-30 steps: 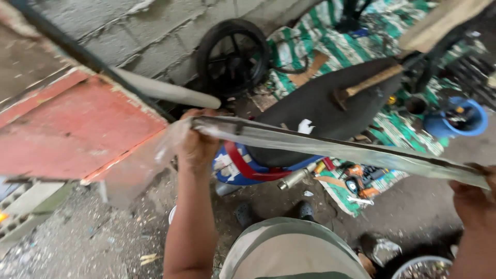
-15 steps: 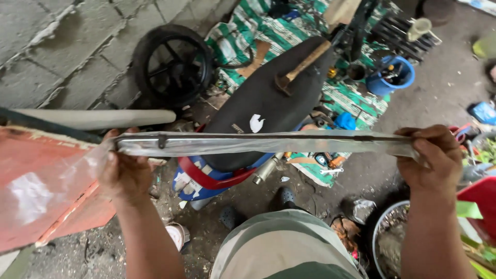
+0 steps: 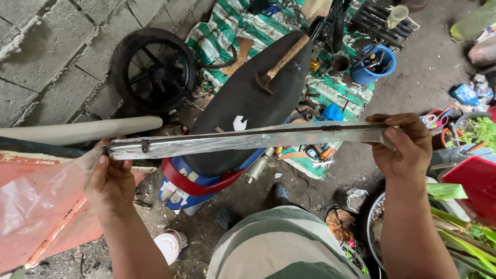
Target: Preparing a new motorcycle axle rod by hammering a metal plate and unpacking the rod from its plastic sleeve.
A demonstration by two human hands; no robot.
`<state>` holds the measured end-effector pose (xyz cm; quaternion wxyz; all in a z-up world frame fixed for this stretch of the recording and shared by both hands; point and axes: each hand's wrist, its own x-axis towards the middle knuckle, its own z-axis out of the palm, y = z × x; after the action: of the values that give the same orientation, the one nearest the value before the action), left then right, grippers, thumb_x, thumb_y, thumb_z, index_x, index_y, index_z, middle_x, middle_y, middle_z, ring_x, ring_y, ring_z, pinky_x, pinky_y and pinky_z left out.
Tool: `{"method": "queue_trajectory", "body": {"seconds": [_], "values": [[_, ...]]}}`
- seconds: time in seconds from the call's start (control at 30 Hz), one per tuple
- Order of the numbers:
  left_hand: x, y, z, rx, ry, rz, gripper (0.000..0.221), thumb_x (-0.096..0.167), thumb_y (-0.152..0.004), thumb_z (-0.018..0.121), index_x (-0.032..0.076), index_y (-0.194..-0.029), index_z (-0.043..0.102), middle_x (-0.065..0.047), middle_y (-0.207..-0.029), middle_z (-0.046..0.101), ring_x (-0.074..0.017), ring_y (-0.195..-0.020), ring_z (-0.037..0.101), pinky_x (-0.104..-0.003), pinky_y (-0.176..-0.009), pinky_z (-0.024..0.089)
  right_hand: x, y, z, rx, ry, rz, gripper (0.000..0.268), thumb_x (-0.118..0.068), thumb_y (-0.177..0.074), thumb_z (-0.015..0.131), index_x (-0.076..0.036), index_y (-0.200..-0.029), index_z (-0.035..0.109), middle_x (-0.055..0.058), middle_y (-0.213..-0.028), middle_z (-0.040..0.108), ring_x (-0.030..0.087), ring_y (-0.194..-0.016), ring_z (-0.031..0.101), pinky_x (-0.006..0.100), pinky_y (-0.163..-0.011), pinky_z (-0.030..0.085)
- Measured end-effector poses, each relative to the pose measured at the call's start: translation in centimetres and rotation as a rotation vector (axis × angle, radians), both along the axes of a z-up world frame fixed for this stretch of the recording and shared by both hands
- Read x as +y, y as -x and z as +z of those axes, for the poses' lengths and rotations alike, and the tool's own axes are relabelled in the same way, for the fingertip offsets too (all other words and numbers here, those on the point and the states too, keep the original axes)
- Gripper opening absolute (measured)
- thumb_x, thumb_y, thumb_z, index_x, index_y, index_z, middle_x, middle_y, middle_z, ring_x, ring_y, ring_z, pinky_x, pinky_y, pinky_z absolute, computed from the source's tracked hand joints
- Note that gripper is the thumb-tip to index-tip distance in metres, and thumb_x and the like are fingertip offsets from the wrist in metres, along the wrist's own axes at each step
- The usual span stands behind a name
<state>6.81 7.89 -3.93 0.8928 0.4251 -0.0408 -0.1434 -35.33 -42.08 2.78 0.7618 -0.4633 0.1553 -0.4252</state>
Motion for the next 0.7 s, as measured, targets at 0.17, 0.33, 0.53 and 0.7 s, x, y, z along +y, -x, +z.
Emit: {"method": "queue_trajectory", "body": {"seconds": [0.17, 0.33, 0.53, 0.7], "values": [[0.0, 0.4, 0.7, 0.032, -0.036, 0.06, 0.041, 0.015, -0.1, 0.074, 0.002, -0.139, 0.072, -0.022, -0.126, 0.082, -0.0179, -0.085, 0.084, -0.021, -0.07, 0.073, -0.5, 0.0, -0.7, -0.04, 0.03, 0.082, 0.016, 0.0, -0.1, 0.068, 0.001, -0.115, 0.075, 0.036, -0.129, 0.074, 0.045, -0.115, 0.08, 0.051, -0.088, 0.073], [0.1, 0.6, 0.8, 0.023, -0.052, 0.088, 0.041, 0.013, -0.1, 0.071, 0.001, -0.139, 0.073, -0.026, -0.126, 0.081, -0.0217, -0.094, 0.086, -0.023, -0.071, 0.074, -0.8, 0.0, -1.7, 0.005, 0.094, 0.054, 0.017, -0.003, -0.095, 0.067, -0.006, -0.111, 0.074, 0.034, -0.126, 0.075, 0.042, -0.11, 0.08, 0.05, -0.086, 0.065], [0.5, 0.9, 0.7, -0.01, -0.035, 0.086, 0.04, 0.012, -0.1, 0.07, 0.0, -0.139, 0.072, -0.03, -0.128, 0.079, -0.0277, -0.106, 0.086, -0.027, -0.075, 0.075, -0.9, -0.1, -2.2, -0.01, 0.126, 0.074, 0.018, -0.004, -0.094, 0.07, -0.009, -0.11, 0.075, 0.032, -0.125, 0.076, 0.04, -0.11, 0.08, 0.05, -0.086, 0.064], [0.9, 1.1, 0.8, -0.031, -0.013, 0.116, 0.033, 0.007, -0.102, 0.067, -0.003, -0.133, 0.075, -0.032, -0.124, 0.079, -0.0322, -0.113, 0.086, -0.032, -0.076, 0.077, -1.0, -0.4, -2.5, -0.029, 0.122, 0.094, 0.017, -0.004, -0.093, 0.072, -0.008, -0.109, 0.074, 0.034, -0.125, 0.075, 0.04, -0.105, 0.08, 0.046, -0.081, 0.064]]}}
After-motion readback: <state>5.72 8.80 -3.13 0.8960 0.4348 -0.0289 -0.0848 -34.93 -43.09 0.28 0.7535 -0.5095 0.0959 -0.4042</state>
